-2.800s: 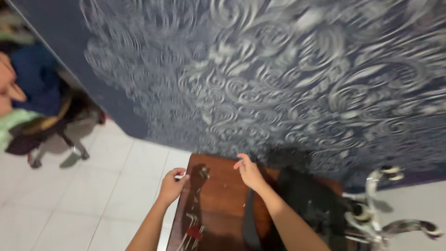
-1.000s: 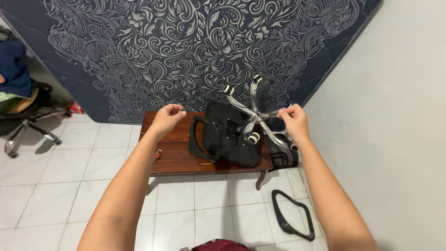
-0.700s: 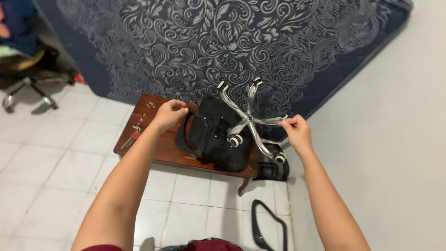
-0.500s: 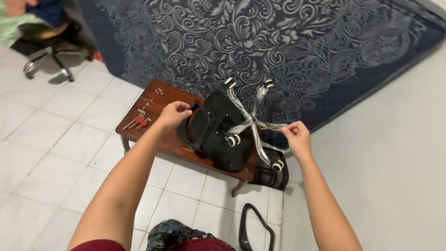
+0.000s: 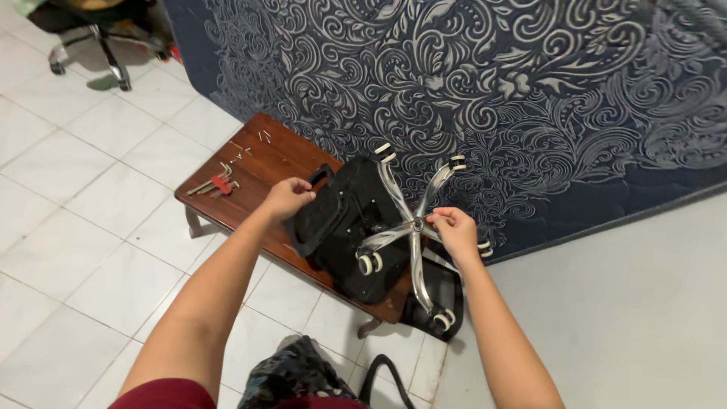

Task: The person uses an Allen key to remove screws from the backrest of an office chair, detaches the backrest frame, and sets it aside. They then remove the five-star base with casters from the seat and place it on the table. The person continues to unscrew fasteners from the underside of the seat.

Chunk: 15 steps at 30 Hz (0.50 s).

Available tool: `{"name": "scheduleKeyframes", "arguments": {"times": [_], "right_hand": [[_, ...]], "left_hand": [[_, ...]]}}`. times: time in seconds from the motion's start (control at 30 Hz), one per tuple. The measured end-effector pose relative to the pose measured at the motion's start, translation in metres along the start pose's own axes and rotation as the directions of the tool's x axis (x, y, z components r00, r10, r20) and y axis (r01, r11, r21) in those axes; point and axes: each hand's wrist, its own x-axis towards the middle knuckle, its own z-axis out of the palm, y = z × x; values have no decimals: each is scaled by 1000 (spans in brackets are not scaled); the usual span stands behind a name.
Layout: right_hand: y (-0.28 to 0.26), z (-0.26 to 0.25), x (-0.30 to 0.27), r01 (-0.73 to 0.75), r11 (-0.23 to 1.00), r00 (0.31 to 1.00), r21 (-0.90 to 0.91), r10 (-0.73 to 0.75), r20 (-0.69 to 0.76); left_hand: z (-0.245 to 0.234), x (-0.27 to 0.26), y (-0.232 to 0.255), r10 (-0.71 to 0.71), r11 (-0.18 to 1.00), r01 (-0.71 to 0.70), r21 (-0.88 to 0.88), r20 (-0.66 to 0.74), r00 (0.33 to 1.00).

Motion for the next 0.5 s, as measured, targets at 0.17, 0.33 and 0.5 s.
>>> {"name": "scheduleKeyframes", "arguments": {"times": [0.17, 0.33, 0.5], "right_hand": [[38, 17, 52, -42, 995, 989, 88, 29, 146], [87, 61, 90, -40, 999, 957, 15, 34, 288], [139, 113, 118, -41, 996, 925, 77, 9, 379]], "left_hand": [[37, 12, -49, -101, 990, 101, 95, -2, 995], [54, 9, -89, -188, 975, 193, 111, -59, 980], [82, -10, -130, -278, 953, 286, 104, -89, 957]]}}
